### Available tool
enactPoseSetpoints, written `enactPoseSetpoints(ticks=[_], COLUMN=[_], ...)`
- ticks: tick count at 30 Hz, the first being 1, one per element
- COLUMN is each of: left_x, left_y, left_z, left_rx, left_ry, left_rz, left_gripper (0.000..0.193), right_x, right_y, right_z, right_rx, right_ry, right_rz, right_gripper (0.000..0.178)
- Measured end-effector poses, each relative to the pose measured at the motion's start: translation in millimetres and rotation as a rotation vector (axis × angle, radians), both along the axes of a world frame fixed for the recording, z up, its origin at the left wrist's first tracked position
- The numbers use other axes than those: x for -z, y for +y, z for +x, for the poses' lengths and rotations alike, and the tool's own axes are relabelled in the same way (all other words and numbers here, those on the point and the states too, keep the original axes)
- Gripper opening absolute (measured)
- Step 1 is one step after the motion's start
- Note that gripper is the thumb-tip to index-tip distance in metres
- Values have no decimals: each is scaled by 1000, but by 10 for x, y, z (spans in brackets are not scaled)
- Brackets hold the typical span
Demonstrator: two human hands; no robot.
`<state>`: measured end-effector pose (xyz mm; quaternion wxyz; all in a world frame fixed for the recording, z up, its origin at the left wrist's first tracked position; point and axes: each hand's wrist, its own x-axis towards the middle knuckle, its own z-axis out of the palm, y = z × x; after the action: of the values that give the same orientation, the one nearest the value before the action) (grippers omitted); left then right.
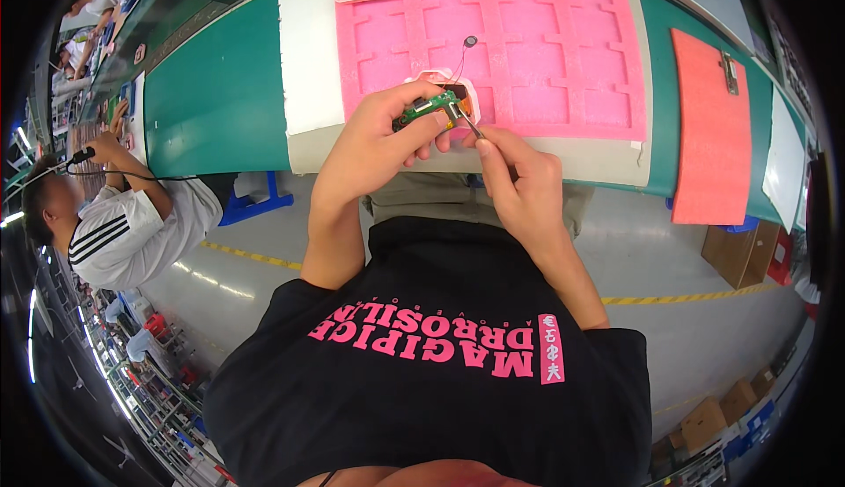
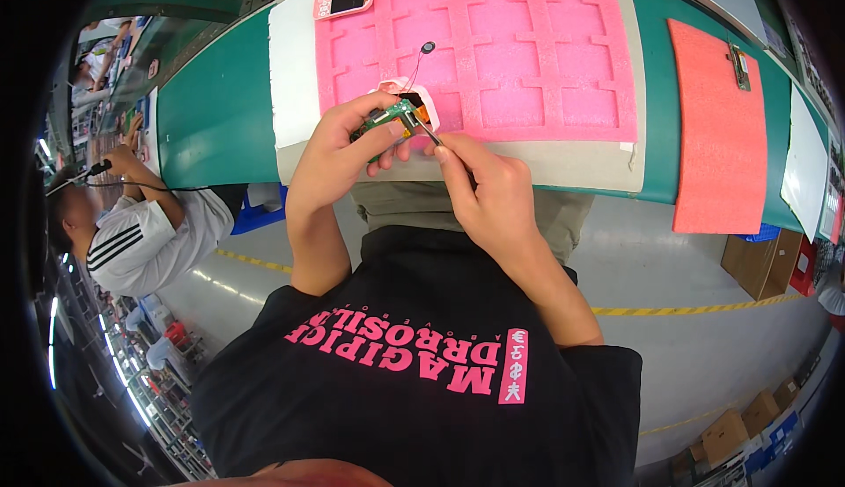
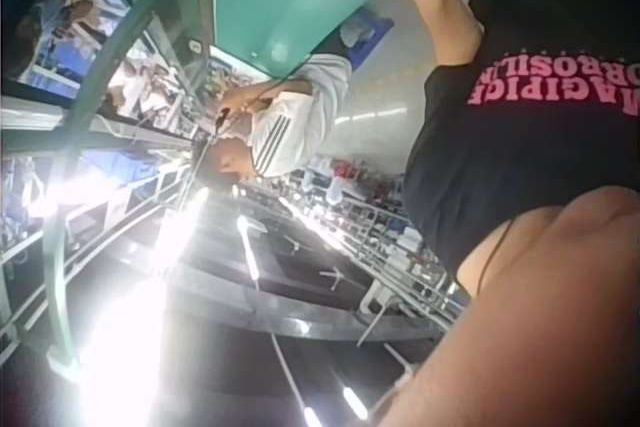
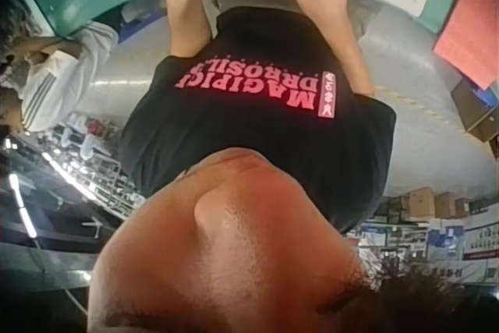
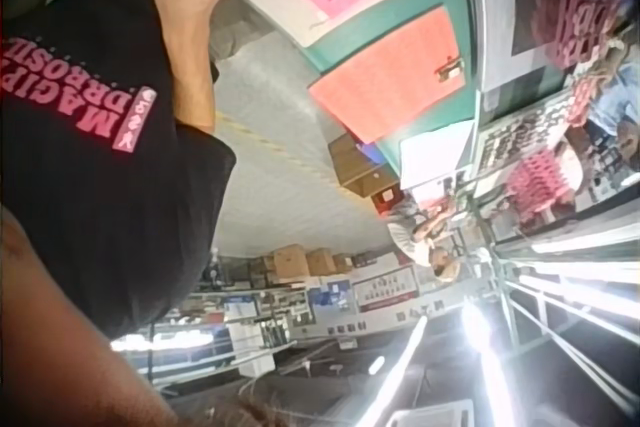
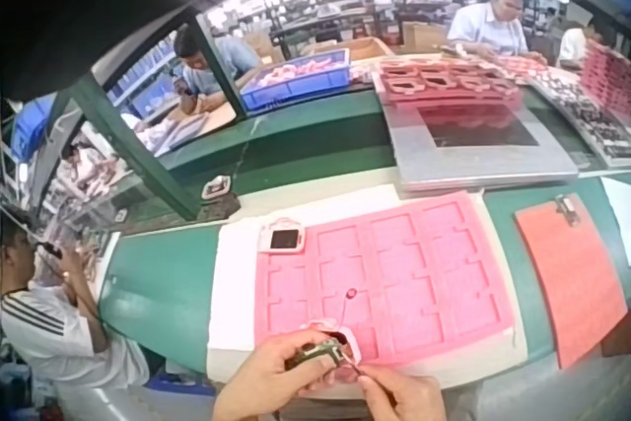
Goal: Assembling electronic circuit boards by connecting batteries and organizing them into trays.
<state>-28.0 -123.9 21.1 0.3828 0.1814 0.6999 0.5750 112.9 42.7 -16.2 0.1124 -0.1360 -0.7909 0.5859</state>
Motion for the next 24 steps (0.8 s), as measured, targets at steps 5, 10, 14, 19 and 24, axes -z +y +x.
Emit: enactPoseSetpoints(ticks=[5, 10, 14, 19, 24], left_x=[-1, 131, 110, -172, -10], left_y=[52, 138, 237, 225, 286], left_z=[55, 147, 191, 162, 144], left_rx=[-61, -114, -109, -97, -111], left_ry=[78, 156, 175, 72, 23], left_rz=[-9, 41, 42, -20, 164], left_gripper=[19, 17, 19, 27, 36], right_x=[5, 7, -73, -196, -348], right_y=[-5, -25, 38, 346, 245], right_z=[14, 53, 99, 201, 36], right_rx=[-11, -6, -3, 56, -17], right_ry=[3, 49, -52, -153, 51], right_rz=[15, 32, -8, 59, 219], right_gripper=[15, 19, 18, 23, 32])
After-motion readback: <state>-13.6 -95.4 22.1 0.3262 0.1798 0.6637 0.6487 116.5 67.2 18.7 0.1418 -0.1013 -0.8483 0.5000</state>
